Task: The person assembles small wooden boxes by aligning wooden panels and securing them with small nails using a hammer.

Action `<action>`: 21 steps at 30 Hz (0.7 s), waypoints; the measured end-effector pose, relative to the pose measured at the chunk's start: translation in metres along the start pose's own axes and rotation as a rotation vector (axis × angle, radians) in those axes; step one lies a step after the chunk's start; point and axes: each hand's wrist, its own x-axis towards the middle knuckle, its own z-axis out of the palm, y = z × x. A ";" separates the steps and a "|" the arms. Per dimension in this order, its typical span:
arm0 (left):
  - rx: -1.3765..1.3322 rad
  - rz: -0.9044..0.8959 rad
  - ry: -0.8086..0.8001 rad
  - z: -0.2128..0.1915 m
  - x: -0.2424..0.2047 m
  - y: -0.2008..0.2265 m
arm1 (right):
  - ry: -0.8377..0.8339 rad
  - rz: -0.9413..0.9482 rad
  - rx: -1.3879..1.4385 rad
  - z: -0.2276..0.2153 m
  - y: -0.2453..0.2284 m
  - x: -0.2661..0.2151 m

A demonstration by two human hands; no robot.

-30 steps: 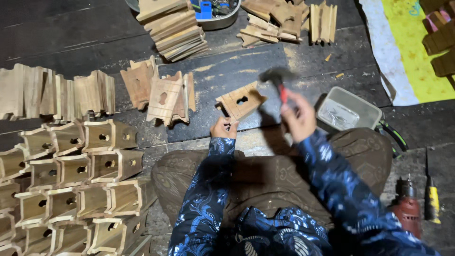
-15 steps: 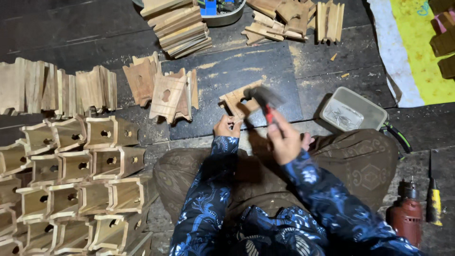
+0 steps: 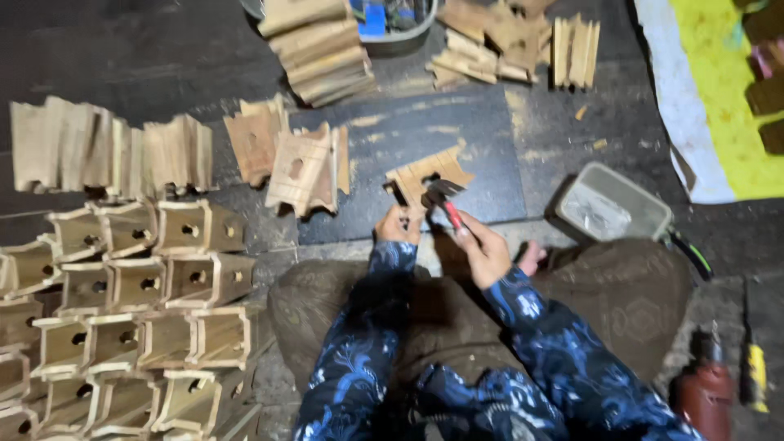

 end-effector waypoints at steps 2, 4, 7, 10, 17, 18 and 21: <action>0.098 0.023 -0.024 -0.004 -0.006 0.014 | 0.082 -0.096 0.005 -0.010 -0.033 -0.003; 0.105 -0.042 -0.064 -0.003 -0.009 0.008 | 0.151 -0.113 -0.065 -0.014 -0.031 -0.024; 0.090 -0.075 -0.067 -0.008 -0.002 0.008 | 0.114 -0.097 -0.115 -0.002 0.000 -0.012; 0.075 -0.050 -0.051 0.000 -0.002 -0.001 | 0.087 -0.094 -0.073 -0.005 -0.004 -0.003; -0.023 -0.033 -0.061 0.001 -0.004 -0.012 | 0.052 -0.131 -0.036 0.013 0.045 -0.005; -0.025 -0.020 -0.053 -0.004 0.000 0.002 | 0.056 -0.146 -0.033 0.008 0.041 -0.005; 0.029 -0.055 -0.061 -0.013 -0.005 0.021 | 0.131 -0.173 -0.078 0.002 0.031 -0.013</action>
